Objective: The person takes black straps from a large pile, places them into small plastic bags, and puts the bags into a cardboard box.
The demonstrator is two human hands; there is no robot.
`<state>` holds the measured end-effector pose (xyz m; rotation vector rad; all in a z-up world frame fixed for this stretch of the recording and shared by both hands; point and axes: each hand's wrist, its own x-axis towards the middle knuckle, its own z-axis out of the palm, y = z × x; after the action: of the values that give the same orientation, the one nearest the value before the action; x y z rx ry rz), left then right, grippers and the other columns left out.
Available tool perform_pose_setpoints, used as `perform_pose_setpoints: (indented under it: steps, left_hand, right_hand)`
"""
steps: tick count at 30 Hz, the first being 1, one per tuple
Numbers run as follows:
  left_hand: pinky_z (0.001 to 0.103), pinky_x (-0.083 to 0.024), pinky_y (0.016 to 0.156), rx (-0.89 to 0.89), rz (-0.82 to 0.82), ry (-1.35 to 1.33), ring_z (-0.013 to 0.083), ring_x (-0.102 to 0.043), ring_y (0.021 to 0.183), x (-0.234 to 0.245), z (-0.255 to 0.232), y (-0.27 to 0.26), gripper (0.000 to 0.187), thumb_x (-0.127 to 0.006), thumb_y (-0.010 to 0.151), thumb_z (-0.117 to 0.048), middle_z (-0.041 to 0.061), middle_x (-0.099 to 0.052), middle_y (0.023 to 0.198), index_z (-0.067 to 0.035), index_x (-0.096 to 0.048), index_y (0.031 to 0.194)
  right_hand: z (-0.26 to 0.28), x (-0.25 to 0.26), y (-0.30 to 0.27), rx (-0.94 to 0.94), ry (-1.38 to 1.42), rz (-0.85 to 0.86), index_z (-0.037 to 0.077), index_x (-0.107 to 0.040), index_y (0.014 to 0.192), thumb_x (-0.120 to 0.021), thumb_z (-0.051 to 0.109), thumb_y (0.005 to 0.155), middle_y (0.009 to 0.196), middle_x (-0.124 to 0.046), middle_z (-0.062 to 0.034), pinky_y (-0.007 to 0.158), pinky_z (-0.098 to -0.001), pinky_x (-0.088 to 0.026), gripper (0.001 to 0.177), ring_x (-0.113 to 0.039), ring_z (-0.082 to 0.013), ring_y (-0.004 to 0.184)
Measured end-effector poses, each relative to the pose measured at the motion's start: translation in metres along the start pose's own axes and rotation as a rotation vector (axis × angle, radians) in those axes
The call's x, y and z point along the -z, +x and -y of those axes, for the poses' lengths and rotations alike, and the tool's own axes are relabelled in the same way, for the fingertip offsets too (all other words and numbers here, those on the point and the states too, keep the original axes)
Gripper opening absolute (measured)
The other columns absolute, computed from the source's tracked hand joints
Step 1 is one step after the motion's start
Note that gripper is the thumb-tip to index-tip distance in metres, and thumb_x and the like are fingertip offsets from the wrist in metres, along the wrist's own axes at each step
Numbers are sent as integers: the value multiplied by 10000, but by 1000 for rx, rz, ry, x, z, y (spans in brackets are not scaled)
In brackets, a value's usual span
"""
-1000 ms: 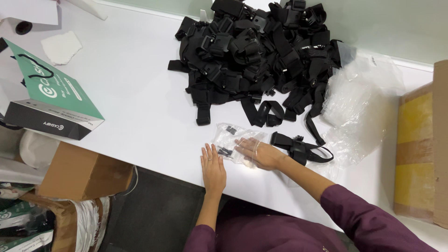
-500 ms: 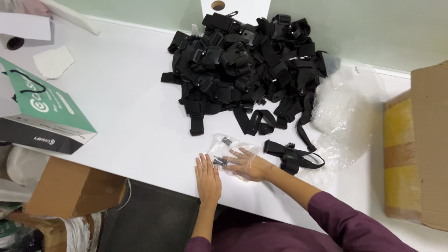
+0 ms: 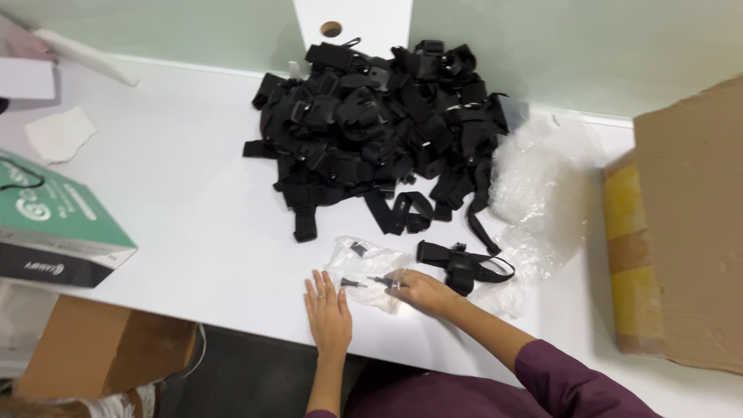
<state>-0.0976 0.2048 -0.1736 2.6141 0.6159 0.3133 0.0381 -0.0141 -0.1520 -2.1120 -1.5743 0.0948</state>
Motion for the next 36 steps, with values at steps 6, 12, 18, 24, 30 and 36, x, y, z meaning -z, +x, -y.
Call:
perform_pose_setpoints:
  steps: [6,12,18,24,30,36]
  left_hand:
    - [511,-152,1233,99,2,63,415,-144,1533,-4,5,2,597,-371,1058,-353,161,-239,1663,-25,-331,1556]
    - [525,-115,1238,186,-49,22,429,-104,1545,-11,22,2,614,-327,1082,-349,238,-165,1671,9,-274,1577]
    - [579,-94,1235,174,-56,-195,387,-93,1558,-3,-32,10,629,-354,1067,-393,215,-151,1683,-28,-301,1576]
    - [574,-209,1216,-99,24,-419,378,-137,1560,4,-119,24,605,-531,1024,-301,188,-197,1685,-57,-369,1554]
    - [500,-310,1186,-320,257,-535,382,-256,1519,-4,-172,46,608,-661,947,-297,175,-312,1638,-56,-478,1474]
    - [439,-388,1143,-343,391,-514,358,-428,1408,-58,-198,59,590,-708,945,-274,166,-475,1546,-49,-511,1454]
  right_hand:
    - [9,21,-36,-146,34,-12,1,-722,1128,-662,29,883,1305,-657,-160,939,-382,-552,254,-634,-309,1143]
    - [30,35,-75,-425,93,-199,19,-770,1082,-693,31,873,1283,-679,-146,908,-367,-573,224,-667,-299,1096]
    - [36,37,-98,-702,454,-547,33,-825,921,-822,81,811,1161,-750,-178,883,-368,-610,120,-763,-244,956]
    - [19,54,-142,-993,851,-1010,-54,-677,938,-773,65,890,935,-730,-192,759,-344,-583,160,-707,-197,812]
    - [12,80,-173,-1113,863,-1186,0,-585,876,-671,58,943,993,-719,-141,767,-342,-611,123,-717,-199,818]
    - [19,91,-173,-1160,828,-1237,55,-500,1055,-691,72,908,988,-686,-179,737,-342,-601,242,-705,-211,811]
